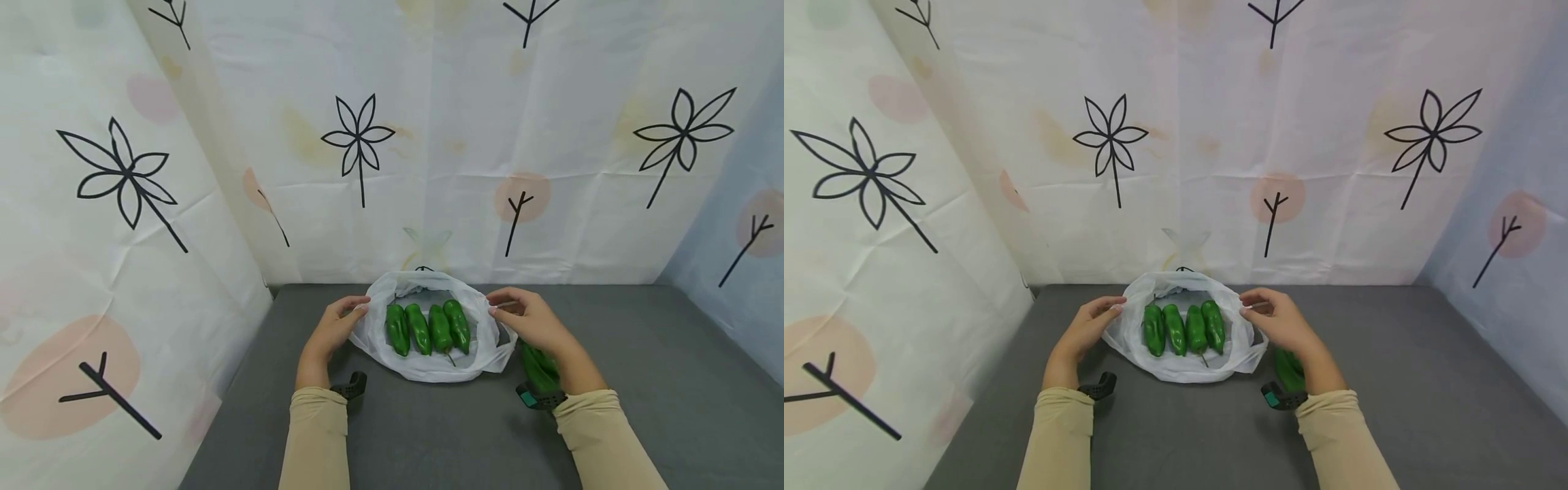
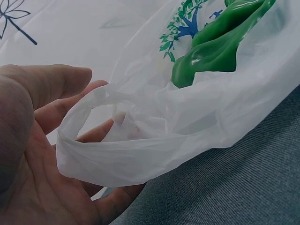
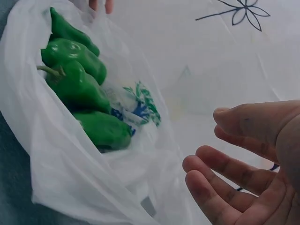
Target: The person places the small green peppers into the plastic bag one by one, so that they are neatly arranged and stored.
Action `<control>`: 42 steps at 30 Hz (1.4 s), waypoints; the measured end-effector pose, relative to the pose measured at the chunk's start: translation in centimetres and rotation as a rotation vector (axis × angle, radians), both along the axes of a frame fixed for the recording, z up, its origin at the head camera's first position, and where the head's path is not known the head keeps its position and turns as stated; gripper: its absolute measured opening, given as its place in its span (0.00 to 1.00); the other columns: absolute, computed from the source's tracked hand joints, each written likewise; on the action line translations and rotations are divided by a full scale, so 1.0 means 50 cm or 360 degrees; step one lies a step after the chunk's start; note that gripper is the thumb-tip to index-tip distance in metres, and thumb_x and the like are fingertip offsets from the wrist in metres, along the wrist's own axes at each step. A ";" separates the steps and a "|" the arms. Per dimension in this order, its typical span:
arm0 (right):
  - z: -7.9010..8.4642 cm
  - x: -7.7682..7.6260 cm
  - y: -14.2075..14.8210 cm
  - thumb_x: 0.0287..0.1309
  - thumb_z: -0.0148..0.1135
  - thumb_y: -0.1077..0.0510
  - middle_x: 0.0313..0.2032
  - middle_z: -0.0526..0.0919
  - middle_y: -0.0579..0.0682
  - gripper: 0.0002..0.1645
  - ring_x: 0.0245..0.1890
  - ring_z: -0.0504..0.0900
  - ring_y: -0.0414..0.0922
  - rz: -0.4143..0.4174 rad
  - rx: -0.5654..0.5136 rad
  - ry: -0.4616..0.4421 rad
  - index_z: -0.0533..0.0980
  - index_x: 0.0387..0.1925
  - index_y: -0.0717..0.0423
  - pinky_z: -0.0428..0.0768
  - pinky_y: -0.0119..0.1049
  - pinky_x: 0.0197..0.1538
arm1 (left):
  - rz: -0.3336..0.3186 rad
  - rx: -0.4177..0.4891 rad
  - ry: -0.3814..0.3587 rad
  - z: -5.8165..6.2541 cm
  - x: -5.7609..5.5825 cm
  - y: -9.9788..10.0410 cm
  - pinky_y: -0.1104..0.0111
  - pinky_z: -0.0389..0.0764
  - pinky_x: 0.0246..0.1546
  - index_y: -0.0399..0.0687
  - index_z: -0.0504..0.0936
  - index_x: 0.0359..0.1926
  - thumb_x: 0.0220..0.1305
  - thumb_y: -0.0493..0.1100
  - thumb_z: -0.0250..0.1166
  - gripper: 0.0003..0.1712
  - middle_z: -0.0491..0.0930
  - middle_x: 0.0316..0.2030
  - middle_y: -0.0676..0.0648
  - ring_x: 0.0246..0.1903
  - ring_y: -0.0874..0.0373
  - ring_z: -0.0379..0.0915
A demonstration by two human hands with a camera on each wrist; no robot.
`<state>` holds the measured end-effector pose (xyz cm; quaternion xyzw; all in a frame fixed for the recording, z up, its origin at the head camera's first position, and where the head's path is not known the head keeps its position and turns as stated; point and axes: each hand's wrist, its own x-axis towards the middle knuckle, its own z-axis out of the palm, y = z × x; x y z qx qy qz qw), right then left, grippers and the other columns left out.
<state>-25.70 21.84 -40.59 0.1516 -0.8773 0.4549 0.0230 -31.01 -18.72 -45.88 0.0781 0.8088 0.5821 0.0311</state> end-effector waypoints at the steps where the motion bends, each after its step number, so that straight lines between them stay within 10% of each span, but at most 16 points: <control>1: 0.002 0.002 0.005 0.79 0.61 0.54 0.63 0.81 0.64 0.23 0.61 0.83 0.63 -0.0013 -0.0004 -0.0004 0.77 0.66 0.63 0.84 0.57 0.59 | 0.0002 0.0002 -0.0001 0.000 0.000 0.000 0.42 0.68 0.74 0.51 0.80 0.70 0.81 0.50 0.61 0.23 0.71 0.74 0.42 0.78 0.42 0.60; 14: 0.001 0.003 0.067 0.78 0.61 0.55 0.64 0.80 0.66 0.24 0.58 0.85 0.59 -0.0088 -0.0014 0.0002 0.75 0.68 0.63 0.85 0.43 0.55 | -0.0003 0.0000 -0.0003 0.000 -0.002 0.001 0.41 0.67 0.75 0.50 0.80 0.70 0.81 0.49 0.61 0.23 0.69 0.75 0.42 0.80 0.41 0.57; 42: -0.038 0.003 0.143 0.78 0.62 0.51 0.65 0.78 0.70 0.30 0.58 0.84 0.59 -0.0166 0.0055 -0.0202 0.72 0.70 0.67 0.86 0.48 0.55 | 0.0011 0.0003 -0.0019 0.001 0.001 0.001 0.42 0.68 0.74 0.50 0.80 0.70 0.80 0.48 0.61 0.23 0.70 0.74 0.41 0.78 0.42 0.61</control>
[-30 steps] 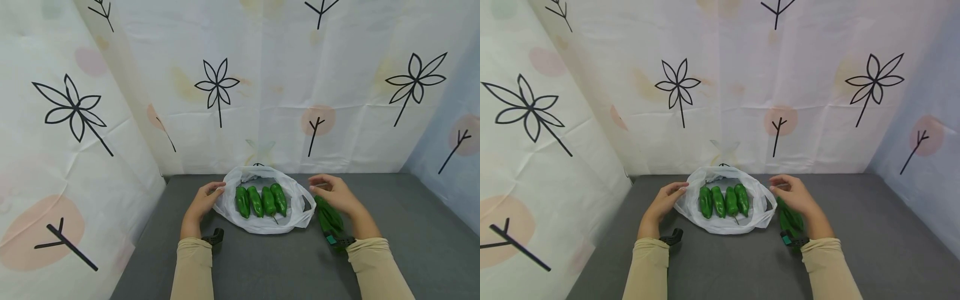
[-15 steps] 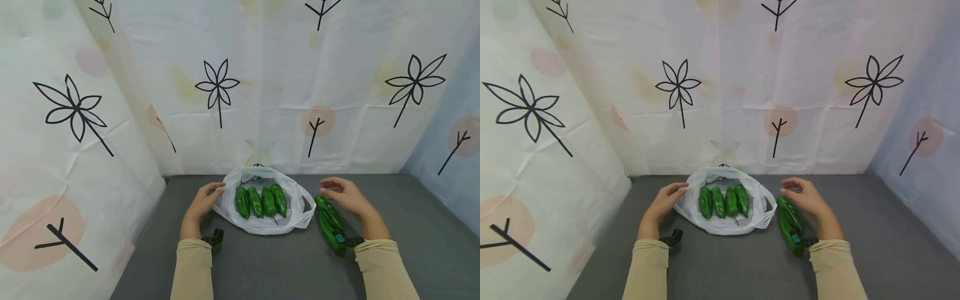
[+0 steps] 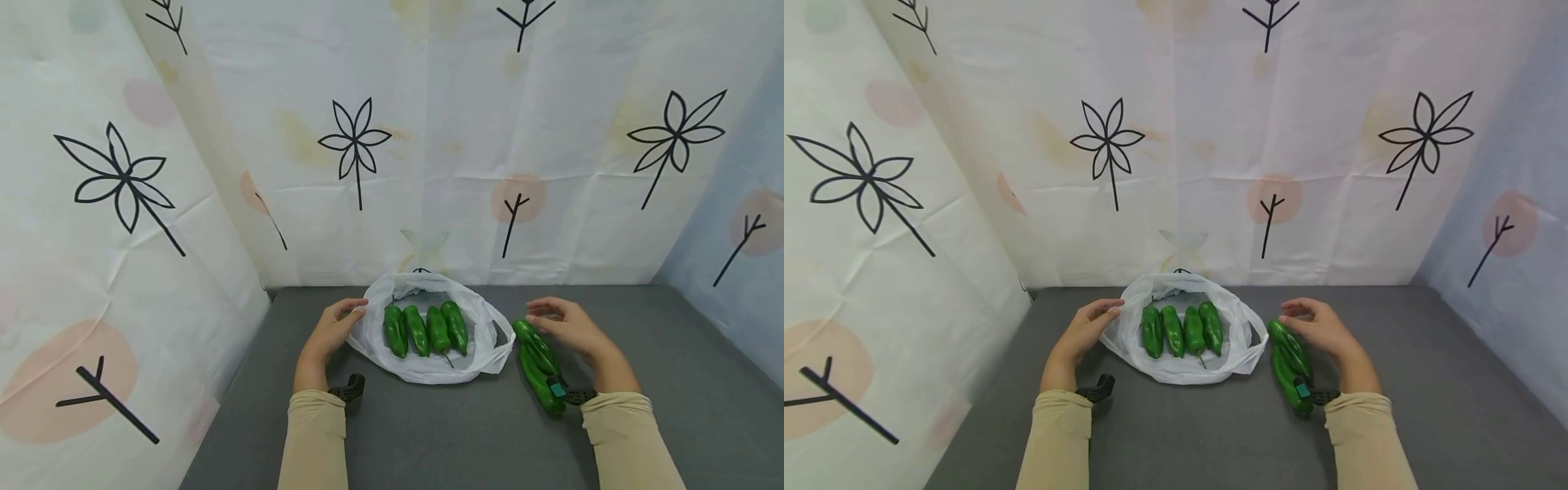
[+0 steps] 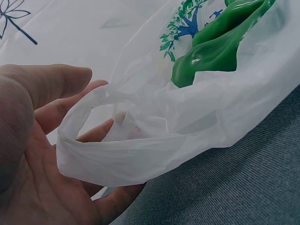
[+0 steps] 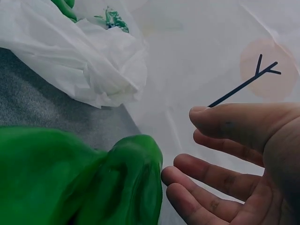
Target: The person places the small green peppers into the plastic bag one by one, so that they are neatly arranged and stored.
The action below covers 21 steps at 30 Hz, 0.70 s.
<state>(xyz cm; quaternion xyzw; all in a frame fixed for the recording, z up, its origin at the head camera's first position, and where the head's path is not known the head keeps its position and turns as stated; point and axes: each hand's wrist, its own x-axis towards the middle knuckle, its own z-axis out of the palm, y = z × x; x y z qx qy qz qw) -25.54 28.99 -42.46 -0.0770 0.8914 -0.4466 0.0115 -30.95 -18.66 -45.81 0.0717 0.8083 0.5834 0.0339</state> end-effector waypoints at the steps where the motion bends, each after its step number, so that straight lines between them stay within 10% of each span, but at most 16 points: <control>1: -0.003 0.000 0.001 0.78 0.62 0.51 0.65 0.78 0.70 0.31 0.59 0.84 0.58 0.0001 0.0001 -0.0003 0.72 0.70 0.68 0.86 0.47 0.55 | 0.0002 0.0004 -0.0007 0.000 0.000 0.000 0.42 0.68 0.75 0.51 0.80 0.70 0.80 0.49 0.62 0.23 0.70 0.74 0.41 0.78 0.42 0.61; 21: -0.030 -0.002 0.014 0.77 0.63 0.51 0.64 0.77 0.73 0.34 0.64 0.78 0.69 0.0073 0.0112 -0.0127 0.69 0.72 0.68 0.84 0.51 0.53 | -0.0016 0.0006 0.0014 -0.004 -0.002 -0.002 0.41 0.67 0.75 0.51 0.80 0.71 0.81 0.49 0.61 0.23 0.70 0.75 0.42 0.80 0.41 0.57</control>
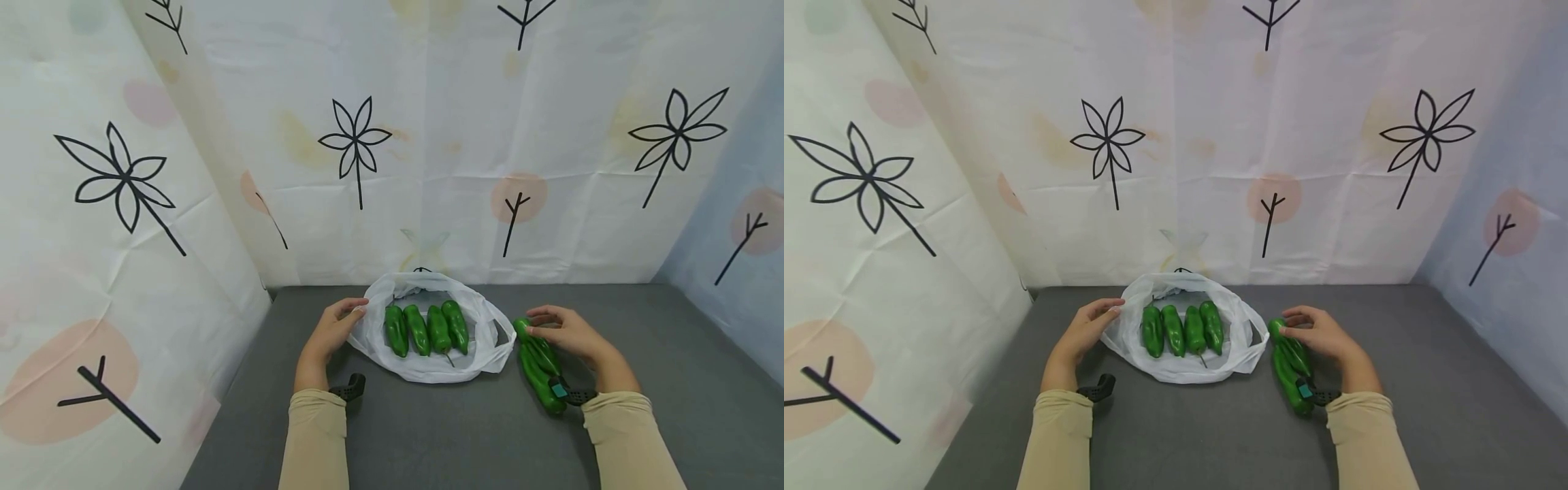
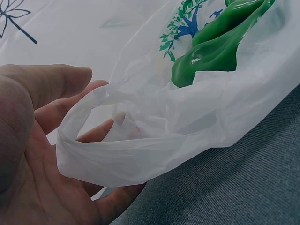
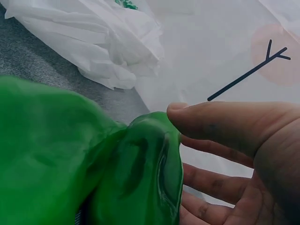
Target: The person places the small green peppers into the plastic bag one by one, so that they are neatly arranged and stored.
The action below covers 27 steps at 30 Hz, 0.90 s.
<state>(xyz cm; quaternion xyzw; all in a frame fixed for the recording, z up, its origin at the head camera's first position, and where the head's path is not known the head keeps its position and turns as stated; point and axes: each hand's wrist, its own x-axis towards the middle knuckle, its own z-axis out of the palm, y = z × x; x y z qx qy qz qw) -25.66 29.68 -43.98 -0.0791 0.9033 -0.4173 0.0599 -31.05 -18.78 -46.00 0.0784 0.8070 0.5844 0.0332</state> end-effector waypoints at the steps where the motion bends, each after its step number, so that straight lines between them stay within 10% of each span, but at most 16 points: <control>1: -0.001 -0.001 0.000 0.77 0.63 0.51 0.65 0.77 0.73 0.34 0.65 0.77 0.70 0.0005 -0.0001 -0.0005 0.69 0.72 0.68 0.84 0.54 0.55 | 0.0002 -0.0002 0.0002 0.000 0.000 0.000 0.41 0.67 0.75 0.51 0.80 0.70 0.81 0.49 0.61 0.23 0.70 0.75 0.42 0.80 0.42 0.57; 27: -0.013 -0.007 -0.003 0.72 0.69 0.51 0.64 0.78 0.71 0.34 0.65 0.78 0.68 0.0006 -0.0004 -0.0027 0.72 0.71 0.65 0.84 0.57 0.57 | -0.0015 0.0001 -0.0004 0.007 0.005 0.001 0.39 0.64 0.76 0.50 0.79 0.71 0.82 0.49 0.60 0.23 0.67 0.78 0.42 0.81 0.40 0.56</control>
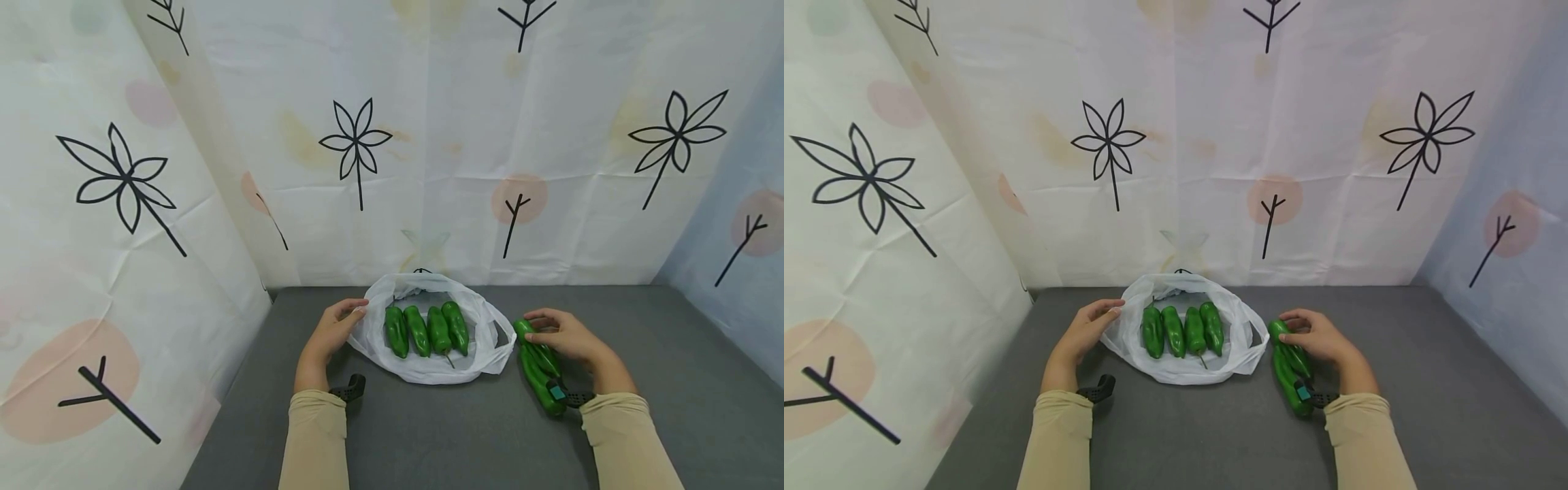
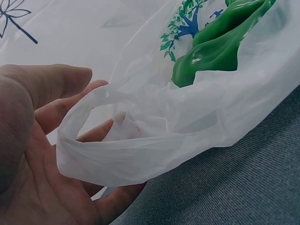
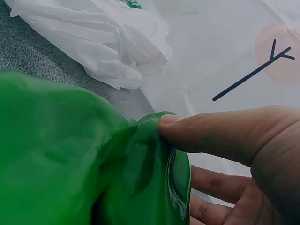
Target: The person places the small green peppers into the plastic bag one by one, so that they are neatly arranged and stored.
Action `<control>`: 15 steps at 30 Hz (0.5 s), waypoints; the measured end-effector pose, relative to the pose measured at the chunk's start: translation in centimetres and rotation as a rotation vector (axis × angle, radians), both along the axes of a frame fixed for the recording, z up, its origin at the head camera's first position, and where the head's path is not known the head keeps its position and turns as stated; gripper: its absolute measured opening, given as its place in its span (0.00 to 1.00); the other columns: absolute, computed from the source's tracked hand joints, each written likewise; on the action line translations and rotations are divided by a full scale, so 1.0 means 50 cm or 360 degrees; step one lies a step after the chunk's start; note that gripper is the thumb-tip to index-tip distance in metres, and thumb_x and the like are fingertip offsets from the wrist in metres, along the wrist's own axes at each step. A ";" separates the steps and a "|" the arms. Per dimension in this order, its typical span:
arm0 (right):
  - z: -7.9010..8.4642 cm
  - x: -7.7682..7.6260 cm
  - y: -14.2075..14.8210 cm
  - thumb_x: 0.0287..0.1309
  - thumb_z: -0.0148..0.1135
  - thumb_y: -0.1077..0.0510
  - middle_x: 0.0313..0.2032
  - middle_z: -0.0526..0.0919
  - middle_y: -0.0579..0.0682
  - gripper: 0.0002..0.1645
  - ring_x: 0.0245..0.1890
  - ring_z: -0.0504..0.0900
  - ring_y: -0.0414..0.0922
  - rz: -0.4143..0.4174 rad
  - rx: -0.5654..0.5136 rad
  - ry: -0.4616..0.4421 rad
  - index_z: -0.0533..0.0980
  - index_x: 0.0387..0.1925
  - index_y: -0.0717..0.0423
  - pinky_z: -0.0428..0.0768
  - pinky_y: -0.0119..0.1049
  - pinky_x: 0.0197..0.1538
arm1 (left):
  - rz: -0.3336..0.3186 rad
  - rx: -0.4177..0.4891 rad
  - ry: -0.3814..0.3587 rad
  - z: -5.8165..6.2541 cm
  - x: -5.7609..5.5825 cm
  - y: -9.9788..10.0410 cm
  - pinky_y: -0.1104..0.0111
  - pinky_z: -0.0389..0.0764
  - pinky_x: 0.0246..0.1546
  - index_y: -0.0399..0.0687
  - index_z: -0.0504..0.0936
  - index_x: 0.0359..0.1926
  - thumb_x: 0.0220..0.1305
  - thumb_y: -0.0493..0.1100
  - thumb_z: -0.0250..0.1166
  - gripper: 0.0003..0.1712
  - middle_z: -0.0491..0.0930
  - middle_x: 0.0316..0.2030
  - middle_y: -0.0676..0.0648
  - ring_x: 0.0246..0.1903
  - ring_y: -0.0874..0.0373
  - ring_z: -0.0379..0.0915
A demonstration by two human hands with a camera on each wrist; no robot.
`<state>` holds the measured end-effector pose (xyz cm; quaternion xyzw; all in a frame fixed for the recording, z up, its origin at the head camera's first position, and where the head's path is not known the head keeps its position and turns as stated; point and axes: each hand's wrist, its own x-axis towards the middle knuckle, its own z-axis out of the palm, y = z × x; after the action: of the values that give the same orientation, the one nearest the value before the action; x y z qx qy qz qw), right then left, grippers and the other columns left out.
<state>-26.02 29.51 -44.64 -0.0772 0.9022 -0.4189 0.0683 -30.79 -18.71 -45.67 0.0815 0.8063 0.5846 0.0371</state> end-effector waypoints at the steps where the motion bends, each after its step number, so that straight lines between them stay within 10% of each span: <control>1: 0.000 0.000 0.000 0.72 0.69 0.51 0.64 0.78 0.71 0.34 0.65 0.78 0.68 -0.0002 0.0003 0.0002 0.72 0.70 0.65 0.84 0.57 0.57 | 0.0001 0.0001 0.0001 0.000 0.000 0.000 0.39 0.65 0.76 0.51 0.79 0.71 0.82 0.49 0.60 0.23 0.67 0.78 0.42 0.81 0.40 0.56; 15: 0.005 0.003 -0.003 0.73 0.68 0.50 0.64 0.77 0.72 0.33 0.66 0.76 0.70 -0.0006 0.0018 0.0026 0.72 0.70 0.64 0.82 0.61 0.59 | 0.0014 -0.0009 -0.0007 0.000 0.001 0.000 0.39 0.65 0.76 0.51 0.79 0.71 0.81 0.49 0.60 0.23 0.68 0.77 0.42 0.80 0.40 0.57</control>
<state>-25.89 29.35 -44.36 -0.0785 0.9052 -0.4132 0.0608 -30.73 -18.70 -45.64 0.0766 0.8083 0.5826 0.0364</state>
